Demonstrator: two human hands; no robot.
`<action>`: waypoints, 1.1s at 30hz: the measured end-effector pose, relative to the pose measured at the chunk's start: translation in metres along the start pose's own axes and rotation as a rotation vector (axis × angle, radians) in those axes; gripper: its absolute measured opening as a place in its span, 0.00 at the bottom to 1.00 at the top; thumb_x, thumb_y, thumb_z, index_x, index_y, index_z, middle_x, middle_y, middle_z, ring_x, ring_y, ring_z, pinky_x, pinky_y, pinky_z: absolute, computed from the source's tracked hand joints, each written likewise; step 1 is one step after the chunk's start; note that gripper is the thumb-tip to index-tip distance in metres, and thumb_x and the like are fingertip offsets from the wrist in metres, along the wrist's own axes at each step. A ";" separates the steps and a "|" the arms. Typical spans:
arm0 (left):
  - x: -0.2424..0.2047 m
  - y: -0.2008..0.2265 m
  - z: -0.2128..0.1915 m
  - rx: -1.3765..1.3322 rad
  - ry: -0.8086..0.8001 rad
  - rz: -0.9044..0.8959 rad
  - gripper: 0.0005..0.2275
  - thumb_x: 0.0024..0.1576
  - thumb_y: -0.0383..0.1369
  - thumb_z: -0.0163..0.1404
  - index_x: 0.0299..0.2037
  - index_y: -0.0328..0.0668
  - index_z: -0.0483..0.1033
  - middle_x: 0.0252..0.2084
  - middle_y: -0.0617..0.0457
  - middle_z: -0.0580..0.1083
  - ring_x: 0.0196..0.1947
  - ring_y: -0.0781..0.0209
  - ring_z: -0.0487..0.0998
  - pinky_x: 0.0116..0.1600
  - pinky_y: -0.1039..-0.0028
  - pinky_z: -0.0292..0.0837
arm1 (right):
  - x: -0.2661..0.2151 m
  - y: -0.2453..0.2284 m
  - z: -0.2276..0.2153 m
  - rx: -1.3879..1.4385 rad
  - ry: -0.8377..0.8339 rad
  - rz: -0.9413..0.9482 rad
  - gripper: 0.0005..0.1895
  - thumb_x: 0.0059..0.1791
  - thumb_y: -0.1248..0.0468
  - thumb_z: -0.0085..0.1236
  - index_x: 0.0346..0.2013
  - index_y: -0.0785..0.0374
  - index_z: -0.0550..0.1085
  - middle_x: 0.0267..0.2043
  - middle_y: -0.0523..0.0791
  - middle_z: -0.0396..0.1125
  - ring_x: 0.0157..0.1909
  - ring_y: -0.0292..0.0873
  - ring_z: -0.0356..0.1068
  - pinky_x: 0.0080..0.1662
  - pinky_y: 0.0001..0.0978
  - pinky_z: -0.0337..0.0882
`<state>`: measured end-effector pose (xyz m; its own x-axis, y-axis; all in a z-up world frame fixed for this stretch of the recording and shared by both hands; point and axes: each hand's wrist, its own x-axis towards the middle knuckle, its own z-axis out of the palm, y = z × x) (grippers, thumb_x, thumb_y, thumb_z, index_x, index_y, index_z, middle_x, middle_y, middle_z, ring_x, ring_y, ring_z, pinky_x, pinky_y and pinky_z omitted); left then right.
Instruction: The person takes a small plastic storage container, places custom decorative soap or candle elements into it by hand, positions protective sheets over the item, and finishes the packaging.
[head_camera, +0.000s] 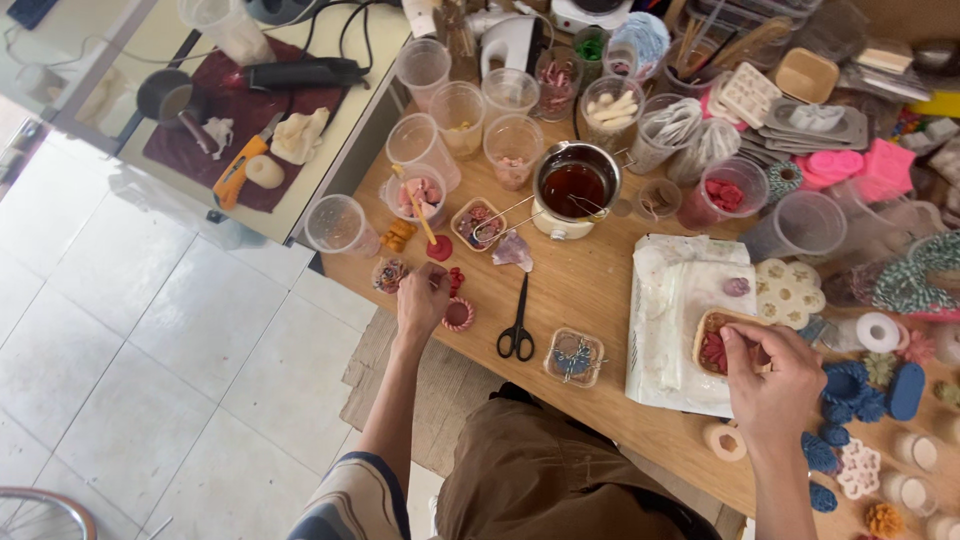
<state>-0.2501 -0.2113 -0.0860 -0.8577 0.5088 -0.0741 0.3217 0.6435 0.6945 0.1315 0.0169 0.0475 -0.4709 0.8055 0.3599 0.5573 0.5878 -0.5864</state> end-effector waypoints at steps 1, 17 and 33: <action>-0.001 0.001 0.002 -0.002 -0.010 0.010 0.09 0.55 0.33 0.56 0.41 0.38 0.81 0.33 0.41 0.81 0.35 0.46 0.83 0.44 0.60 0.76 | -0.001 0.001 -0.001 -0.011 0.019 0.002 0.06 0.53 0.65 0.67 0.38 0.65 0.81 0.32 0.46 0.71 0.30 0.39 0.67 0.41 0.31 0.65; 0.026 0.152 0.238 0.177 -0.441 0.525 0.07 0.61 0.28 0.48 0.41 0.35 0.79 0.41 0.36 0.79 0.43 0.40 0.82 0.52 0.57 0.77 | -0.031 0.037 -0.053 0.076 0.166 0.216 0.05 0.55 0.68 0.64 0.43 0.69 0.79 0.32 0.47 0.71 0.29 0.36 0.65 0.38 0.30 0.64; 0.105 0.136 0.381 0.551 -0.238 0.431 0.14 0.58 0.27 0.52 0.54 0.38 0.71 0.59 0.44 0.67 0.62 0.47 0.68 0.60 0.65 0.73 | -0.059 0.036 -0.080 0.022 0.145 0.413 0.05 0.50 0.69 0.63 0.39 0.68 0.79 0.32 0.45 0.71 0.29 0.35 0.66 0.35 0.27 0.66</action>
<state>-0.1435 0.1474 -0.2721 -0.5197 0.8513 -0.0728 0.8189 0.5206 0.2417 0.2343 -0.0030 0.0632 -0.1092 0.9758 0.1894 0.6636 0.2134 -0.7170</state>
